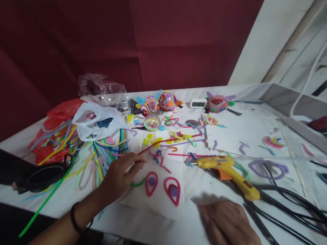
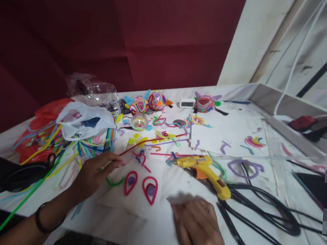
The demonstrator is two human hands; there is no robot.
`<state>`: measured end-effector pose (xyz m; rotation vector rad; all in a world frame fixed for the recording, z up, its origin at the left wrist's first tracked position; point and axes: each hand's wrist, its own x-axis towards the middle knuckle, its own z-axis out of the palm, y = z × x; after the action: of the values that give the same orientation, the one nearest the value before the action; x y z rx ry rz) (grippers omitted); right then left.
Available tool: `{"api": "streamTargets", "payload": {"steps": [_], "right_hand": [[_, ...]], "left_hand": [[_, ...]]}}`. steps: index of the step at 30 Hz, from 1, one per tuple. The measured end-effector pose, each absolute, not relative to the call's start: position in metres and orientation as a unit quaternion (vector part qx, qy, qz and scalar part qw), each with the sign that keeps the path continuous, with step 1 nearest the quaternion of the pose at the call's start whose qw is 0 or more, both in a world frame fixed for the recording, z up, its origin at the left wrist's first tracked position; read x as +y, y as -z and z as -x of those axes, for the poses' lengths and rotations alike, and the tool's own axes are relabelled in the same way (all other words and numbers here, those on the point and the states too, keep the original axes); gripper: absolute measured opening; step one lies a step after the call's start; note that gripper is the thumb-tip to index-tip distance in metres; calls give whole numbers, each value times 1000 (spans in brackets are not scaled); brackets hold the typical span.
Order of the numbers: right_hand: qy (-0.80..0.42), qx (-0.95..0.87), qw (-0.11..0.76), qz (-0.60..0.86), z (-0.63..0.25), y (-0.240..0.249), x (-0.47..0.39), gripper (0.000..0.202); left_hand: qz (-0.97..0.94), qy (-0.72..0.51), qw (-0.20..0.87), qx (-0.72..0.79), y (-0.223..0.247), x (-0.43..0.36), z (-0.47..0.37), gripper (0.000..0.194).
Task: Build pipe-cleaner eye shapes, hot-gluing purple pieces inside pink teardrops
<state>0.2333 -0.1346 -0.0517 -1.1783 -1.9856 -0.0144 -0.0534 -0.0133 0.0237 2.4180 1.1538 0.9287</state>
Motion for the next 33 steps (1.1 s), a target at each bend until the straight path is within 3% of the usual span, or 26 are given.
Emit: {"api": "streamTargets", "payload": {"steps": [5, 12, 22, 27, 33], "right_hand": [[-30, -776, 402, 486, -230, 50, -138, 19], [-12, -777, 387, 497, -229, 50, -141, 19], [-2, -770, 382, 512, -225, 38, -142, 16], [86, -732, 364, 569, -235, 27, -147, 19], [217, -655, 255, 677, -267, 22, -132, 31]], "left_hand": [[-896, -272, 81, 342, -12, -28, 54, 13], [-930, -145, 65, 331, -12, -34, 41, 15], [-952, -111, 38, 284, -2, -19, 47, 17], [-963, -52, 7, 266, -8, -8, 45, 15], [-963, 62, 14, 261, -18, 1, 35, 10]]}}
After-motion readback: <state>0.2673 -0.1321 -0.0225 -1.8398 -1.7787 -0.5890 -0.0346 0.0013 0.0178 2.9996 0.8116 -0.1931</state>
